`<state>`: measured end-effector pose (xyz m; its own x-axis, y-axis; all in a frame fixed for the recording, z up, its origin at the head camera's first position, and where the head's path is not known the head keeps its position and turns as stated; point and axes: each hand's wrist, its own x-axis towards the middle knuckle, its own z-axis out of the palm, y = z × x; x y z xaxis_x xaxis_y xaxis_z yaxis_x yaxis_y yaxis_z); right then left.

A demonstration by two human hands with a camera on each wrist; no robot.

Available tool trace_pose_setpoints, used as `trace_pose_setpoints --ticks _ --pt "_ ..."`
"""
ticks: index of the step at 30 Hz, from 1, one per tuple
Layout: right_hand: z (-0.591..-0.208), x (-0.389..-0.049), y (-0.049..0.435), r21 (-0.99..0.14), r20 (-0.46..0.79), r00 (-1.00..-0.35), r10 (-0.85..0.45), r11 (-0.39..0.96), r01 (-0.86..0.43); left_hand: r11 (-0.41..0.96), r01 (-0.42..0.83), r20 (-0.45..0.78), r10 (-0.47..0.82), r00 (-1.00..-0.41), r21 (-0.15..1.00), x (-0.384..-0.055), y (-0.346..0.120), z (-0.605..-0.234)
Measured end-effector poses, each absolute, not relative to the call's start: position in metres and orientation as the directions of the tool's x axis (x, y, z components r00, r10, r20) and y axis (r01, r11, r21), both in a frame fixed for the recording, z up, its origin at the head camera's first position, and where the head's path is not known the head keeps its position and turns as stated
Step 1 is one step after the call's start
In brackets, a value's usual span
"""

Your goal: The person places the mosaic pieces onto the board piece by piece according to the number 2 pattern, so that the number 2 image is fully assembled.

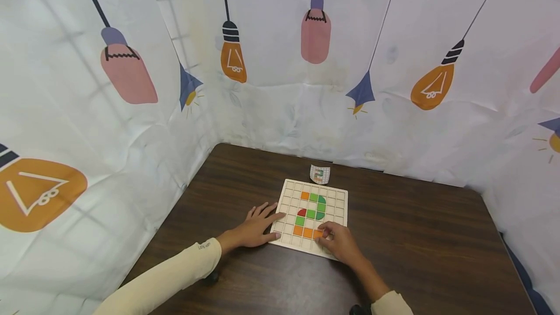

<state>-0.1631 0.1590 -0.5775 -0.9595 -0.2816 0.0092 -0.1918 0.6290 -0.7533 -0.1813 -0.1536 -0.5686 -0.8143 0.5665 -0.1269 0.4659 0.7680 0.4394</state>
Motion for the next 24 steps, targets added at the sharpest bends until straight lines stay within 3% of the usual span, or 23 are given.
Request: trace_pose_setpoints --ticks 10,16,24 --pt "-0.556 -0.163 0.190 -0.717 0.166 -0.954 -0.250 0.634 -0.291 0.765 0.439 -0.124 0.550 -0.826 0.471 -0.190 -0.163 -0.552" --pt "-0.540 -0.167 0.230 -0.598 0.216 -0.957 -0.194 0.749 -0.286 0.791 0.418 -0.027 0.479 -0.877 0.446 -0.198 -0.184 -0.525" --pt "-0.521 -0.164 0.295 -0.400 0.246 -0.953 -0.177 0.877 -0.266 0.854 0.424 0.064 0.426 -0.903 0.301 -0.214 -0.217 -0.499"
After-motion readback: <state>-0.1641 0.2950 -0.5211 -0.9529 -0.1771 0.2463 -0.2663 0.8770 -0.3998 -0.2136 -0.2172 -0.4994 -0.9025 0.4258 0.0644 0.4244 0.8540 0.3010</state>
